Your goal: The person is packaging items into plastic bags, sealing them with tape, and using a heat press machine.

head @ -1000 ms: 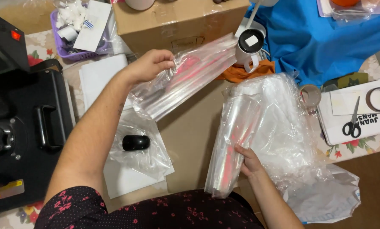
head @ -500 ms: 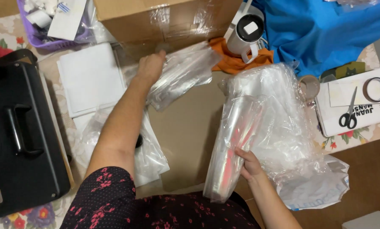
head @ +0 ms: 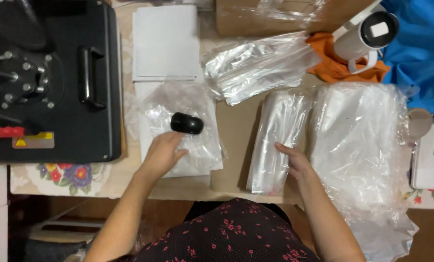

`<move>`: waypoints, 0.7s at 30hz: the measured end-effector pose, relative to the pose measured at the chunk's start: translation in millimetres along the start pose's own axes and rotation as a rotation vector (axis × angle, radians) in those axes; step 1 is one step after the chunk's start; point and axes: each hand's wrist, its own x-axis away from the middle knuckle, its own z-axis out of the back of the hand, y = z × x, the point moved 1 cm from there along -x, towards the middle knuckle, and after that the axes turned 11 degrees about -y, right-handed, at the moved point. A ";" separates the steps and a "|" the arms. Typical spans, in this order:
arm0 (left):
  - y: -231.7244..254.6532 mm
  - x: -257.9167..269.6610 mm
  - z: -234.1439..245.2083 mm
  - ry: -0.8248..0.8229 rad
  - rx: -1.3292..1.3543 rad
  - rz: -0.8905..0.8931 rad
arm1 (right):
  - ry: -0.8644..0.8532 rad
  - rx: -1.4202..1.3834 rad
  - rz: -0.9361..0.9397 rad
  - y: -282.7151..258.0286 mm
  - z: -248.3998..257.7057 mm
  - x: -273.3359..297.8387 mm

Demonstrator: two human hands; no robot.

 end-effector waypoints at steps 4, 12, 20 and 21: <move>13.4 29.0 -27.1 -0.164 -0.220 -0.012 | -0.057 -0.073 -0.073 -30.6 -76.0 22.9; -19.2 1.5 -80.1 0.167 -0.676 -0.342 | -0.118 -0.076 0.001 -40.9 -115.6 29.6; 31.6 -0.4 103.4 0.269 -0.282 -0.327 | -0.060 -0.195 0.119 -43.8 -116.5 75.4; 40.2 -1.4 126.3 0.258 -0.207 -0.308 | -0.079 -0.213 0.175 -45.9 -116.6 81.5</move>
